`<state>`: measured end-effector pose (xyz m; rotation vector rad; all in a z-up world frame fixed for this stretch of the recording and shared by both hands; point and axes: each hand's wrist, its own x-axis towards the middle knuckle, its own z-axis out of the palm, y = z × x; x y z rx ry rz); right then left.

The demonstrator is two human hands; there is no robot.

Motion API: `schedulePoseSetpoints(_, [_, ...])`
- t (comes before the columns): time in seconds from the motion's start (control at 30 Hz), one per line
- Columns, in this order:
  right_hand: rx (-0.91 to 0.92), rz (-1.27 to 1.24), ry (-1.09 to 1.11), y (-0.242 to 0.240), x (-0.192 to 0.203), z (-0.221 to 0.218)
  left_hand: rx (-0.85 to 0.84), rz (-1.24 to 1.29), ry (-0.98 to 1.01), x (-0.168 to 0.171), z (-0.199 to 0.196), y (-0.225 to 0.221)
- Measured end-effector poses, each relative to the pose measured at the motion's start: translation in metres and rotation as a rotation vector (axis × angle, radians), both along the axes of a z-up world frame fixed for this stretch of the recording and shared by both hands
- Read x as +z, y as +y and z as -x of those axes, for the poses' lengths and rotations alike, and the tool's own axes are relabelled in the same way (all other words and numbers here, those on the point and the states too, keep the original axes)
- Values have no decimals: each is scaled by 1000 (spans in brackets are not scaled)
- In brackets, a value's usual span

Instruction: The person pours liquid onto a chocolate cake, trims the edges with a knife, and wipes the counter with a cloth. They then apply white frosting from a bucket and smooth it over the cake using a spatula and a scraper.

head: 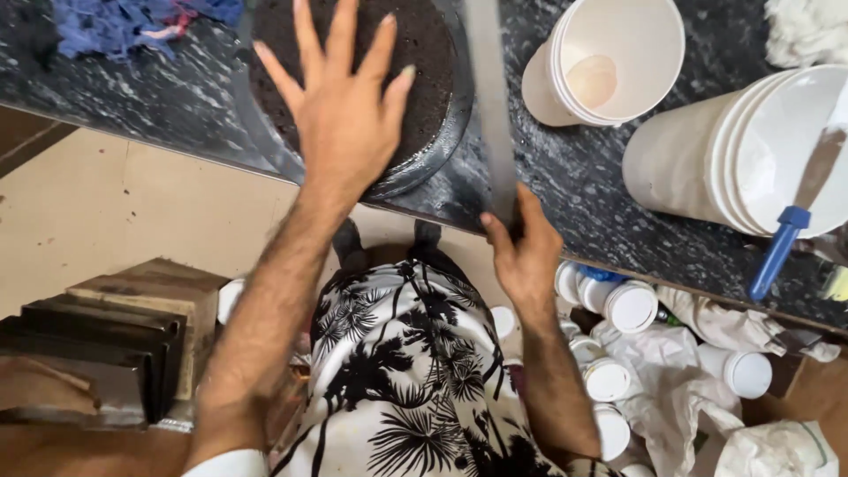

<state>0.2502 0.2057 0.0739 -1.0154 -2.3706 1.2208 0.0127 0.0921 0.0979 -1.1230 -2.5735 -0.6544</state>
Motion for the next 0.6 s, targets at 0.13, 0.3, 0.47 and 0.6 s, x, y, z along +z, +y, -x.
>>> schedulePoseSetpoints(0.13, [25,-131,82,-22,-34,8,-76,91,33,-5,13,36])
schedulePoseSetpoints(0.3, [7,-59,48,-58,-45,6,-88,117,139,-27,18,39])
schedulePoseSetpoints(0.47, [-24,20,12,-67,-49,11,-123,145,18,-29,19,33])
schedulePoseSetpoints(0.6, [-9,-4,34,-68,-50,12,-144,174,34,-26,19,30])
